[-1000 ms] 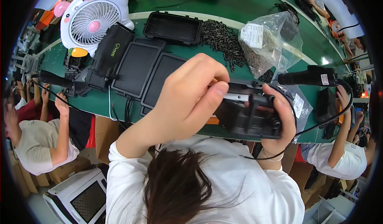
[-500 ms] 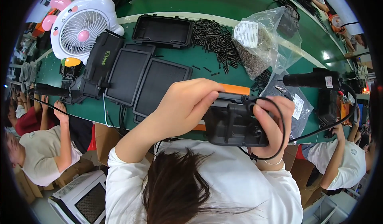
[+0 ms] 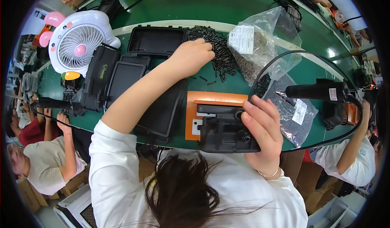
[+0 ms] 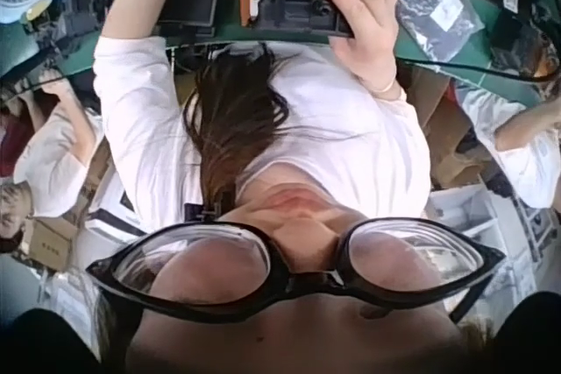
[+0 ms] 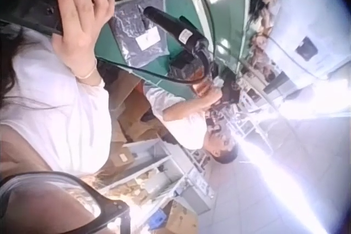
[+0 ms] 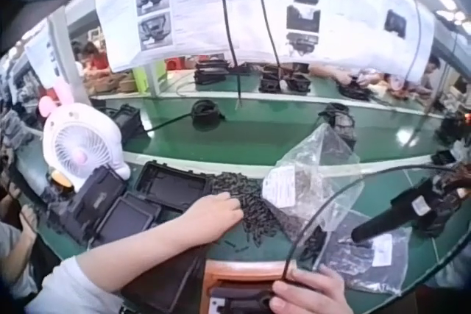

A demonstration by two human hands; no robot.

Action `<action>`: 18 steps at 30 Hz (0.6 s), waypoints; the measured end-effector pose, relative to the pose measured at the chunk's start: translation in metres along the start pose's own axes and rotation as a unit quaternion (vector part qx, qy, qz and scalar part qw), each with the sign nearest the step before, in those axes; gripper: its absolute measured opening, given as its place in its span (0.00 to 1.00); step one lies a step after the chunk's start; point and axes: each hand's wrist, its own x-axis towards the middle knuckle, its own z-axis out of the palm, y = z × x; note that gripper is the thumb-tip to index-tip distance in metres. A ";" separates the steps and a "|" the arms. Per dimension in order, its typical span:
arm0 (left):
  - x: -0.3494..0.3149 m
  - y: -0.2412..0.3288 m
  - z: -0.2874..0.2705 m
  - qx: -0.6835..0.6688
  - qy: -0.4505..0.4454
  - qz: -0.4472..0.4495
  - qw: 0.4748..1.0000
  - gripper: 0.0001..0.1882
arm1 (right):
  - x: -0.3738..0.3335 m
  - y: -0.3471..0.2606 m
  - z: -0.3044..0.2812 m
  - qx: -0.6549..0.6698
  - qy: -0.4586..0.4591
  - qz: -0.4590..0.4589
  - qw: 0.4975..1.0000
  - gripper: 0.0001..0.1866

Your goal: Assembling plastic electronic component enclosures using an electric screwdriver on an assembly line.

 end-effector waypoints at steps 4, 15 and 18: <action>0.009 -0.001 0.021 0.121 -0.031 0.126 0.984 0.03 | 0.002 0.000 -0.003 0.016 0.002 0.006 1.000 0.30; 0.006 0.053 -0.080 -0.475 0.105 -0.063 0.871 0.10 | 0.000 0.009 0.004 0.024 0.031 -0.011 0.999 0.27; -0.008 0.089 -0.116 -0.464 0.153 0.049 0.871 0.09 | -0.001 0.007 0.005 0.035 0.056 -0.016 0.998 0.26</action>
